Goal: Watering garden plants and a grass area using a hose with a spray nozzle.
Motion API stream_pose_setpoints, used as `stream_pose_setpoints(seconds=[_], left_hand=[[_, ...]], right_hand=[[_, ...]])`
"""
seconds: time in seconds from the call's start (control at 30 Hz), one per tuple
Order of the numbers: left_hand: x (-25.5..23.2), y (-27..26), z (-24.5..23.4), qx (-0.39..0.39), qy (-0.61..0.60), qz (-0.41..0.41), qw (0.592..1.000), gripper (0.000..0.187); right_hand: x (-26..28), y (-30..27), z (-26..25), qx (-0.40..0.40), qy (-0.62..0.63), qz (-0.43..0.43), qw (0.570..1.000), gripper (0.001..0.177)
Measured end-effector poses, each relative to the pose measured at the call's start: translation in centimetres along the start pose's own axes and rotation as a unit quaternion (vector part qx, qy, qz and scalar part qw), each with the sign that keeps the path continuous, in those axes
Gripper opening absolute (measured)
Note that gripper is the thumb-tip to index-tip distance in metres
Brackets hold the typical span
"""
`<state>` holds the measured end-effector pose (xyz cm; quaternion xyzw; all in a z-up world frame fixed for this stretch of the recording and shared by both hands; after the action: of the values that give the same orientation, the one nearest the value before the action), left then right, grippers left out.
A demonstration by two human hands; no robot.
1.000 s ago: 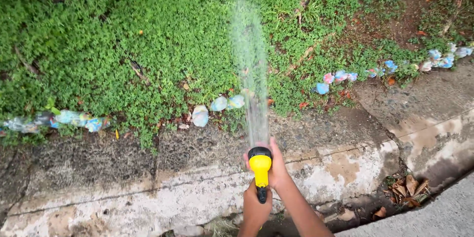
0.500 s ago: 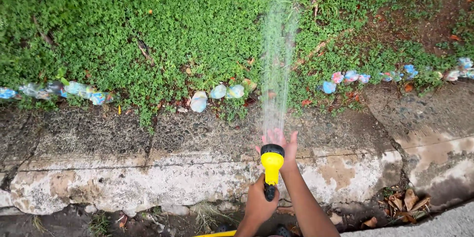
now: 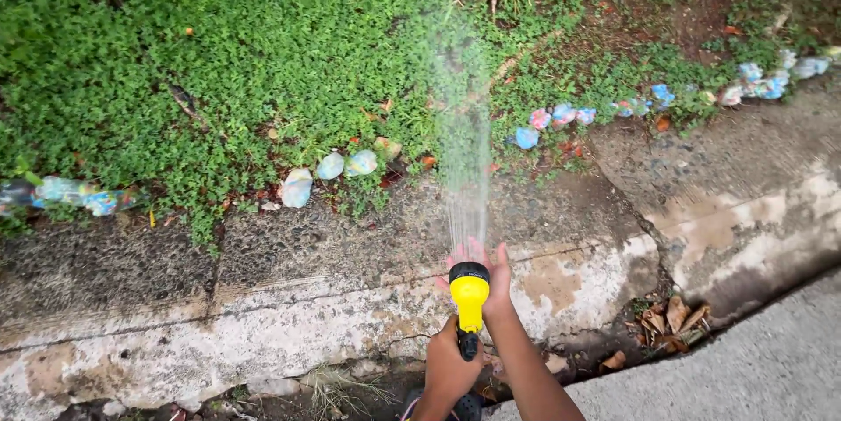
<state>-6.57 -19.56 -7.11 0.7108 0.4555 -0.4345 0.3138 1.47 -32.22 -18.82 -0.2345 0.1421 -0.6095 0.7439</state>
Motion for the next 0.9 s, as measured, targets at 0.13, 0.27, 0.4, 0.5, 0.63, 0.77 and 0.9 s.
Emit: stream_pose_setpoints(seconds=[0.13, 0.27, 0.4, 0.5, 0.63, 0.77, 0.9], left_hand=[[-0.1, 0.4, 1.4, 0.042, 0.014, -0.003, 0.999, 0.027], [-1.6, 1.2, 1.3, 0.058, -0.006, -0.011, 0.998, 0.026], [-2.0, 1.9, 1.5, 0.067, -0.014, 0.009, 0.998, 0.026], [-2.1, 2.3, 1.6, 0.076, -0.019, 0.018, 0.997, 0.025], [-2.0, 1.5, 2.0, 0.08, -0.006, 0.009, 0.997, 0.028], [-1.6, 1.7, 3.9, 0.094, 0.025, 0.012, 0.995, 0.026], [-2.3, 2.1, 6.2, 0.138, 0.089, -0.03, 0.986, 0.029]], right_hand=[[1.7, -0.1, -1.7, -0.035, 0.024, -0.038, 0.998, 0.077], [2.8, -1.1, -0.9, -0.041, 0.036, -0.053, 0.997, 0.076], [3.4, -1.9, 0.7, -0.05, 0.042, -0.075, 0.995, 0.08], [3.5, -2.5, 0.9, -0.073, 0.06, -0.083, 0.992, 0.075], [3.9, -2.1, -1.0, -0.056, 0.046, -0.072, 0.995, 0.068], [5.7, -2.2, -3.3, -0.072, 0.022, -0.078, 0.994, 0.063], [8.4, -2.0, -6.2, -0.069, 0.029, -0.085, 0.994, 0.052]])
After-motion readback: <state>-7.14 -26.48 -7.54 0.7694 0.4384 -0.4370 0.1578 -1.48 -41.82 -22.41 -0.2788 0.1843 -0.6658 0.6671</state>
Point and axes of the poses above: each hand's wrist, its own y-axis towards the middle knuckle, its own z-axis out of the palm, x = y × z, the point moved 10 cm from there along y, towards the middle knuckle, and after that the axes turned 9 degrees about z, right-handed, at the moved point
